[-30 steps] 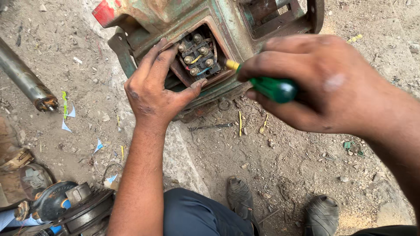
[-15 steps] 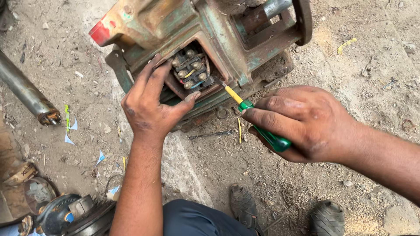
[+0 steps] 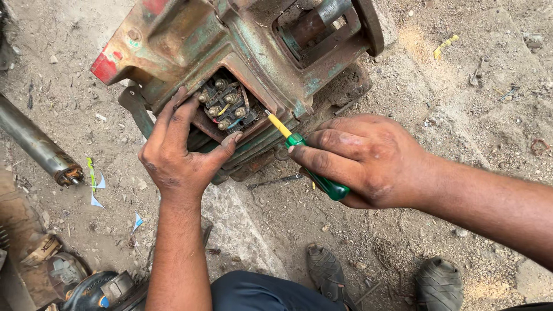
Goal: The person uses a green-handled screwdriver to adjust screws inside the terminal box of a green electric motor. They repeatedly tighten and loosen the screws while holding the motor steady with their left hand.
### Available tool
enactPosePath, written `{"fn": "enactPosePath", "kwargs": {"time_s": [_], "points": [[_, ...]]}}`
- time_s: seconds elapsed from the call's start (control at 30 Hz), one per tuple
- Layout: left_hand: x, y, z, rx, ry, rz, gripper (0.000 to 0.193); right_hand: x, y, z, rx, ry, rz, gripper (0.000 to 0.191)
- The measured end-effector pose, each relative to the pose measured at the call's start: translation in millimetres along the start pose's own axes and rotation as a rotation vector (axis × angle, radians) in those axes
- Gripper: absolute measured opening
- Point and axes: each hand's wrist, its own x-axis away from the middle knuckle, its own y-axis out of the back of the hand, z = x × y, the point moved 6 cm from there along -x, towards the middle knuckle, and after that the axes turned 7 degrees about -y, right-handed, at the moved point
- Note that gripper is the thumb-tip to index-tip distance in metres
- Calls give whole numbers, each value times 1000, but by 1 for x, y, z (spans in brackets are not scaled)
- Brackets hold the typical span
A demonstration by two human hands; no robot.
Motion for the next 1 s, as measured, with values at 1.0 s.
{"fn": "enactPosePath", "kwargs": {"time_s": [1.0], "points": [[1,6,7,28,29,-38,72,-23,-16,36,284,79,211,46]]}}
